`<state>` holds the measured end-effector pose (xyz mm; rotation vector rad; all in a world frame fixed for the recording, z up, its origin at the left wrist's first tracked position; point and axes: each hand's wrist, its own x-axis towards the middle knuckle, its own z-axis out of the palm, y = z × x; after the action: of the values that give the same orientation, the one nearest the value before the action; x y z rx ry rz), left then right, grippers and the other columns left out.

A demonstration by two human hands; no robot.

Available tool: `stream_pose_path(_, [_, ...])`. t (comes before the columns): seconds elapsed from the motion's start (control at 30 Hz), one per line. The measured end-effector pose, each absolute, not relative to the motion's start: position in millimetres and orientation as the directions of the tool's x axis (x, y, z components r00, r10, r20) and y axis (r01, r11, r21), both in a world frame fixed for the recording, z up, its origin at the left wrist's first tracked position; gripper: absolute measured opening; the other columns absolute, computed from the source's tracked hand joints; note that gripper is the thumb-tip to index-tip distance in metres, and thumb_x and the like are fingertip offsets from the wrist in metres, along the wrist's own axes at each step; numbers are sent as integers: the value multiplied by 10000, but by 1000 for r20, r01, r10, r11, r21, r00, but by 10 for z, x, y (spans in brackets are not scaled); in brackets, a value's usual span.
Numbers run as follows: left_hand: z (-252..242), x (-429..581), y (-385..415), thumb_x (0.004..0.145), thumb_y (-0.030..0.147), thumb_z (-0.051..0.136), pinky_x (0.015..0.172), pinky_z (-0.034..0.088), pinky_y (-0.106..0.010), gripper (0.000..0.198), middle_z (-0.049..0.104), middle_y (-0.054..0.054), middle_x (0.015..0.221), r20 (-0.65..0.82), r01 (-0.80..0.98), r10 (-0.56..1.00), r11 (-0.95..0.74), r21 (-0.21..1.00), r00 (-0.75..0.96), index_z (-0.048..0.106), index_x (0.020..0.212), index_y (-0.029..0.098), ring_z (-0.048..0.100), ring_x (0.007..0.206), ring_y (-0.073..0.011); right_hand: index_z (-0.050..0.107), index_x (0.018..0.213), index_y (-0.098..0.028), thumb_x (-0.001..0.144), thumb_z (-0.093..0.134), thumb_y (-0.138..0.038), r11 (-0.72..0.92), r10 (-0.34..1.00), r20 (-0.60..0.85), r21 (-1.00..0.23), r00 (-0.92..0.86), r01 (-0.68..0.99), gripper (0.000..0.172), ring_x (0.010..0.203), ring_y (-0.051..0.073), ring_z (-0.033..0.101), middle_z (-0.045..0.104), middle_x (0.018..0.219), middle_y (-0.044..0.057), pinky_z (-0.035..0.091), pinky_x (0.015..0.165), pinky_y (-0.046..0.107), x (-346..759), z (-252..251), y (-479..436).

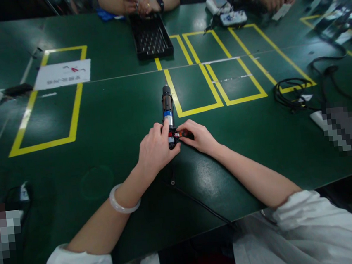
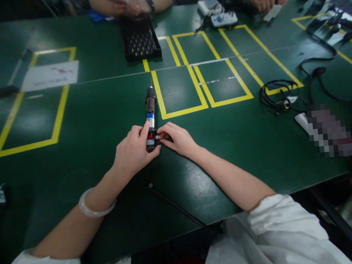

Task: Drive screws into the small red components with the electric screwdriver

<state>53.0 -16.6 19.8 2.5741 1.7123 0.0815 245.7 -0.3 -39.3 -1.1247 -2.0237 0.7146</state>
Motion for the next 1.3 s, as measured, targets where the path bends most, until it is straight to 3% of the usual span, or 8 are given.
stream_pose_path(0.17, [185,516,-171,925,465,579,797,542,-395,783,580,-186,1241,22,921,924,-383,72,382,339,1581,112,630,1034,-332,644,997,-215,887,620,-139,514,845,344,-732,-410,447,135,888,189,625,628,1005,54,525,816,320,2464,-384,-19])
stream_pose_path(0.43, [190,520,-139,925,551,583,822,543,-409,824,550,-205,1291,-1,926,930,-366,92,368,324,1596,148,609,1087,-360,630,1054,-214,851,535,-91,537,838,389,-711,-382,454,256,825,178,619,677,980,47,521,787,318,2464,-374,-34])
stream_pose_path(0.57, [186,574,-99,957,576,538,806,536,-403,783,559,-201,1234,16,940,943,-331,87,331,342,1592,162,608,1062,-360,618,1071,-205,863,509,-99,535,840,402,-726,-364,432,257,824,173,628,697,1010,54,525,792,317,2458,-374,-33])
stream_pose_path(0.77, [182,559,-63,976,520,523,776,536,-396,645,536,-167,1213,13,937,939,-345,60,345,421,1575,305,587,1052,-338,596,1143,-213,841,519,-92,490,863,366,-772,-347,404,334,838,167,638,711,1064,51,528,791,313,2465,-392,-26])
stream_pose_path(0.93, [194,311,7,966,533,507,821,540,-436,638,519,-175,1232,5,945,947,-321,53,322,456,1559,304,565,1067,-352,593,1161,-205,865,536,-121,456,882,343,-797,-324,396,313,811,163,634,719,1061,63,527,770,313,2481,-398,-8])
stream_pose_path(1.13, [231,-348,236,965,637,403,850,529,-540,724,478,-221,1292,-47,985,985,-164,58,166,420,1590,273,527,1121,-431,599,1152,-198,896,538,-146,445,883,325,-808,-338,385,268,774,140,618,715,1039,54,524,755,289,2483,-392,5])
stream_pose_path(1.3, [214,-1136,533,967,678,345,980,465,-580,784,388,-236,1430,-135,999,990,49,-5,-50,299,1635,269,446,1258,-453,628,1090,-186,909,536,-151,467,870,324,-783,-372,410,205,784,143,611,692,972,47,502,758,284,2481,-394,1])
